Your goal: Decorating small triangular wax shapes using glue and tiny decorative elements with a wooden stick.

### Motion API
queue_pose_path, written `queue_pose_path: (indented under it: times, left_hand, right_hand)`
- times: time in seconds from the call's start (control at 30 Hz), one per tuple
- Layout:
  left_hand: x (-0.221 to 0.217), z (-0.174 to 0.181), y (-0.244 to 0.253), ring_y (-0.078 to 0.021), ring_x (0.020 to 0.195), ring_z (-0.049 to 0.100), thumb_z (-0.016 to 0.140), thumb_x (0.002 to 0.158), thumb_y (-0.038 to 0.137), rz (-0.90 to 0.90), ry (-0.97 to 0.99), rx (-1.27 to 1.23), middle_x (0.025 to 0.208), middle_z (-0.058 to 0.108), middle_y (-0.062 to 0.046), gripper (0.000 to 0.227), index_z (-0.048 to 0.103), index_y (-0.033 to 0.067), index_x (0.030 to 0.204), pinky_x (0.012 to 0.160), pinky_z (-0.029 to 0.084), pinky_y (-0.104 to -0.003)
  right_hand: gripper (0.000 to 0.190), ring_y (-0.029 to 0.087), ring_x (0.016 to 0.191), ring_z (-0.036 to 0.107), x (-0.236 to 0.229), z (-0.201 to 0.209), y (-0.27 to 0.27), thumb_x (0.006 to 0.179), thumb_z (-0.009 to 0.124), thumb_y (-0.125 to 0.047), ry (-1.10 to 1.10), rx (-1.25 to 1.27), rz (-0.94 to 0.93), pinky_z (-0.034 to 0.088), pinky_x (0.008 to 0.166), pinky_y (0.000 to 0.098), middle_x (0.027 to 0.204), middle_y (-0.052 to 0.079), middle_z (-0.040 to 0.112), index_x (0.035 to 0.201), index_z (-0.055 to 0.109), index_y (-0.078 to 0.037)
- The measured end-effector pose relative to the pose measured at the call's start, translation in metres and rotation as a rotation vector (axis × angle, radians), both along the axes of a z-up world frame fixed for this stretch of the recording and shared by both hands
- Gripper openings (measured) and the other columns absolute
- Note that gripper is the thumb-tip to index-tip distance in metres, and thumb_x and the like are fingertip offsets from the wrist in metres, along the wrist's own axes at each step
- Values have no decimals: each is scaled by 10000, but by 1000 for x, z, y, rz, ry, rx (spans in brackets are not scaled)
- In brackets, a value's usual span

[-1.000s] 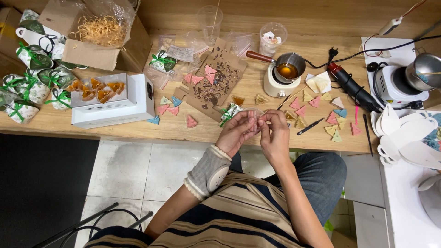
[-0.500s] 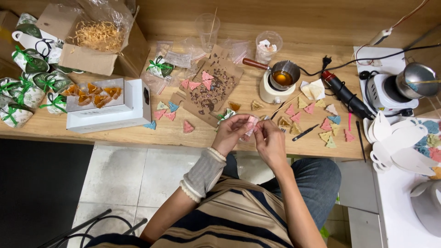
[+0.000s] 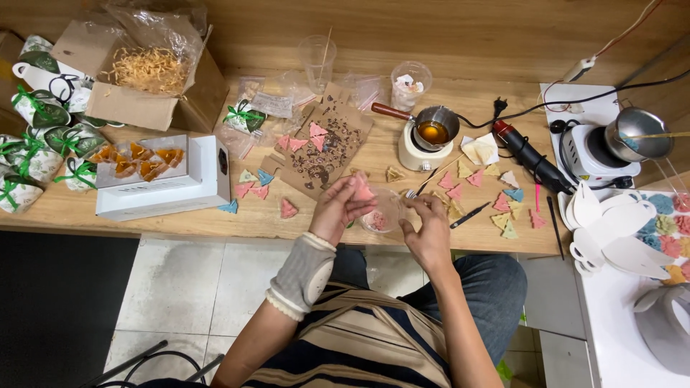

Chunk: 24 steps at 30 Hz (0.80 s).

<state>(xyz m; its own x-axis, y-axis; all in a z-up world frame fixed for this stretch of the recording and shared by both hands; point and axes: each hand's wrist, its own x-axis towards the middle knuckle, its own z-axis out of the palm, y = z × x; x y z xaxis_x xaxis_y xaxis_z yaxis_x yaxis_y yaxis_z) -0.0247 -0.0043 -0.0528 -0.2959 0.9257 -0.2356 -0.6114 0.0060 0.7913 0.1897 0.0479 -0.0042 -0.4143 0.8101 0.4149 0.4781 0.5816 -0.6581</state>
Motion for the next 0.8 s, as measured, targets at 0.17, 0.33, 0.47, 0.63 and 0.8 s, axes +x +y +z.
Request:
queue_pose_path:
  times: [0.17, 0.33, 0.47, 0.63, 0.8]
  left_hand:
    - [-10, -5, -13, -347, 1006, 741, 546, 1059, 178, -36, -304, 54, 1199, 695, -202, 345, 554, 20, 1365, 853, 629, -378]
    - [-20, -2, -39, -370, 1089, 709, 532, 1044, 153, -31, -365, 51, 1244, 661, -200, 366, 533, 43, 1393, 923, 615, -359]
    - [-36, -20, -52, -383, 1167, 674, 517, 1051, 153, 13, -423, 77, 1280, 643, -204, 352, 525, 37, 1383, 968, 601, -346]
    - [-54, -18, -63, -382, 1193, 657, 506, 1068, 149, 68, -417, 79, 1305, 640, -211, 344, 519, 26, 1388, 988, 578, -351]
    - [-70, -22, -74, -370, 1233, 634, 493, 1060, 154, 102, -415, 99, 1341, 619, -182, 373, 502, 38, 1414, 1030, 563, -356]
  right_hand:
    - [223, 290, 777, 703, 35, -38, 30, 894, 672, -41, 13, -255, -369, 564, 699, 369, 1088, 139, 710, 1085, 767, -105]
    - [241, 328, 896, 737, 55, -117, 47, 910, 660, -163, -366, -466, -382, 562, 810, 417, 976, 160, 770, 1118, 782, -176]
    - [255, 372, 906, 707, 39, -134, 42, 856, 677, -175, -353, -469, -447, 542, 804, 485, 944, 165, 760, 1093, 760, -132]
    - [205, 394, 878, 707, 30, -122, 49, 914, 674, -237, -337, -347, -459, 541, 776, 498, 938, 171, 748, 1028, 767, -95]
    - [240, 397, 856, 711, 32, -102, 86, 959, 683, -327, -418, -385, -446, 546, 791, 486, 910, 197, 741, 1024, 790, -121]
